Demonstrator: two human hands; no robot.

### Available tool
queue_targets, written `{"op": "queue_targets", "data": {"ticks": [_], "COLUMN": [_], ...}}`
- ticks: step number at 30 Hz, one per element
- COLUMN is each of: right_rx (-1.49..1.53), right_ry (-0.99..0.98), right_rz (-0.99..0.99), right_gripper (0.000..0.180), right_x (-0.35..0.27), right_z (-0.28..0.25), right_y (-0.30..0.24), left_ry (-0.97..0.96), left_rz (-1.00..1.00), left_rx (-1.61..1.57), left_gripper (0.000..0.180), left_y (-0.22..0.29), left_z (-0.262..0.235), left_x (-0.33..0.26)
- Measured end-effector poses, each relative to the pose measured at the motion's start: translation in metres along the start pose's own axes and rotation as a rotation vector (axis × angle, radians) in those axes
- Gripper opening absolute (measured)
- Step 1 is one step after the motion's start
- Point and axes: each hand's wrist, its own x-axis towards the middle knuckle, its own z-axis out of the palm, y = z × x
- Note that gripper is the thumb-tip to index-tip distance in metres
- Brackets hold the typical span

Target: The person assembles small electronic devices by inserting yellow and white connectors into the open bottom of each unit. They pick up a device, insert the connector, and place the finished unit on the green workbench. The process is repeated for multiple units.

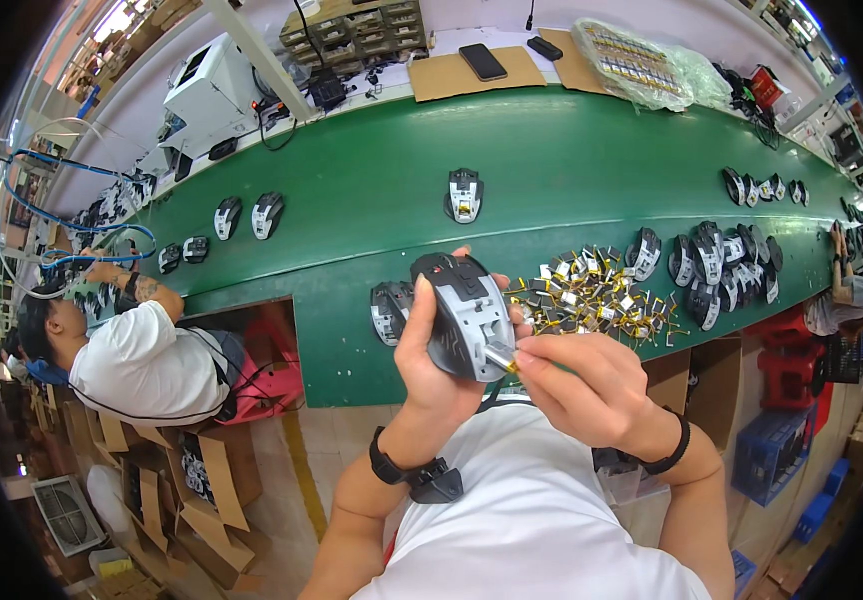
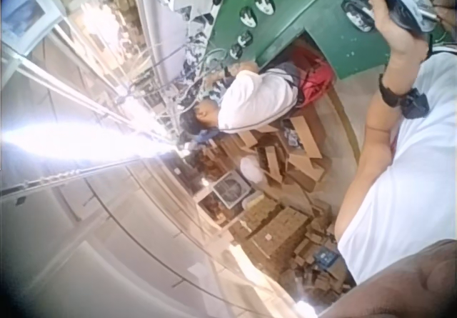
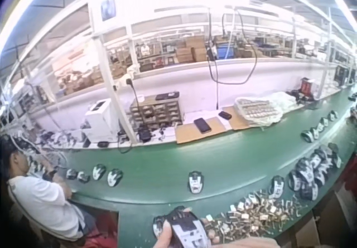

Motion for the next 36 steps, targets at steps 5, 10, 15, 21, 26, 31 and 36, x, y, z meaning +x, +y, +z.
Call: {"op": "queue_targets", "data": {"ticks": [5, 10, 15, 21, 26, 31, 36], "right_rx": [-0.053, -0.077, 0.030, 0.007, 0.004, -0.046, 0.010], "right_ry": [0.026, 0.013, -0.025, -0.041, -0.097, -0.071, -0.108], "right_rz": [-0.036, -0.100, -0.038, -0.054, -0.097, -0.034, -0.031], "right_gripper": [0.024, 0.023, 0.023, 0.025, 0.028, 0.030, 0.025], "right_x": [0.003, 0.009, 0.009, 0.009, 0.010, 0.010, 0.013], "right_z": [0.007, 0.006, 0.009, 0.003, 0.002, 0.005, 0.004], "right_y": [0.010, 0.008, 0.006, 0.002, -0.003, -0.009, -0.007], "left_ry": [0.099, 0.099, 0.126, 0.052, 0.059, 0.055, -0.023], "left_rz": [-0.013, -0.071, -0.076, -0.108, -0.129, -0.116, -0.057], "left_rx": [0.015, -0.043, -0.017, -0.050, -0.089, -0.089, -0.038], "left_gripper": [0.052, 0.050, 0.048, 0.049, 0.052, 0.055, 0.055], "left_y": [0.000, 0.000, -0.003, 0.003, 0.005, 0.006, 0.006], "left_z": [-0.004, -0.004, -0.001, -0.003, -0.002, -0.001, -0.002], "left_x": [0.002, 0.005, 0.006, 0.004, 0.002, 0.002, 0.002]}}
